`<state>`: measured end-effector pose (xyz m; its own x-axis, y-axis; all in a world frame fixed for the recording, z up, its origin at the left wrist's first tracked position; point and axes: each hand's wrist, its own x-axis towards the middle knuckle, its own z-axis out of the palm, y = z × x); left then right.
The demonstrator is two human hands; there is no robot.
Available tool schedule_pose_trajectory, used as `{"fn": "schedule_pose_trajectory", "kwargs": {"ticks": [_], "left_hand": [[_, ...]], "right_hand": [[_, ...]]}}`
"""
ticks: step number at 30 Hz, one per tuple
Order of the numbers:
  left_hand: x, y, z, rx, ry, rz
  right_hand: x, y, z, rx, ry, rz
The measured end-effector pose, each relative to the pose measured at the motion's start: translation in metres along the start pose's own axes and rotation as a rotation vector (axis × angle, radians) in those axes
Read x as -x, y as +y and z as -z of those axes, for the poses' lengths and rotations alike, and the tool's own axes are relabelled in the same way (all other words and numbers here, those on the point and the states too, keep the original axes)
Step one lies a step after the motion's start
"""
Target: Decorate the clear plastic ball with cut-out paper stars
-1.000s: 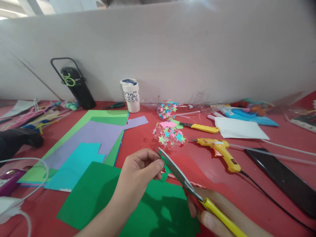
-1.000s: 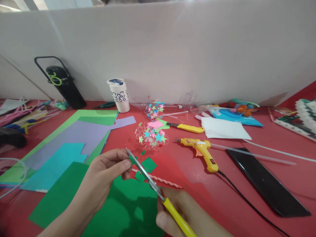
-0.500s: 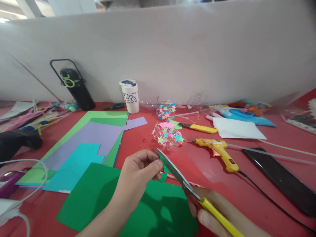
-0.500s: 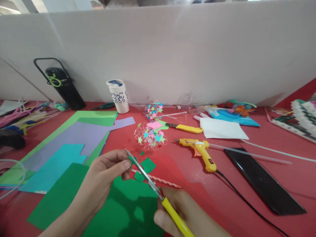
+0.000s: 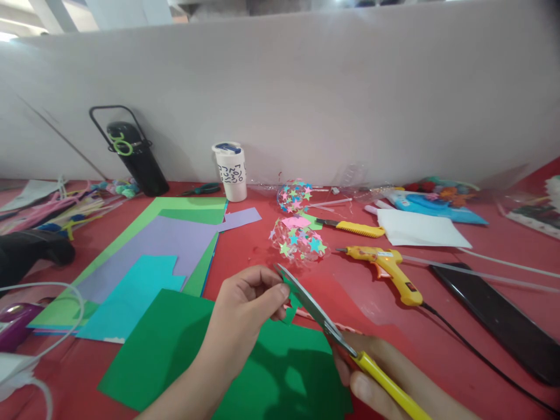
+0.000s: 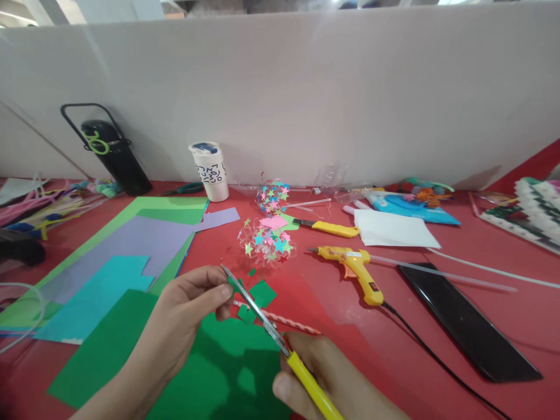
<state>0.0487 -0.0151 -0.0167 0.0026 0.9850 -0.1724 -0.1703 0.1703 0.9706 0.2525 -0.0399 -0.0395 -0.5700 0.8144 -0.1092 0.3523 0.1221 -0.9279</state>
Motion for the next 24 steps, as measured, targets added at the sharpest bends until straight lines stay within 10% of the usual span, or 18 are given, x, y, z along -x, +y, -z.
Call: {"fn": "schedule_pose_trajectory", "kwargs": {"ticks": [24], "left_hand": [[-0.002, -0.001, 0.001, -0.018, 0.013, -0.032]], "right_hand": [[0.005, -0.008, 0.004, 0.085, 0.062, -0.076]]}}
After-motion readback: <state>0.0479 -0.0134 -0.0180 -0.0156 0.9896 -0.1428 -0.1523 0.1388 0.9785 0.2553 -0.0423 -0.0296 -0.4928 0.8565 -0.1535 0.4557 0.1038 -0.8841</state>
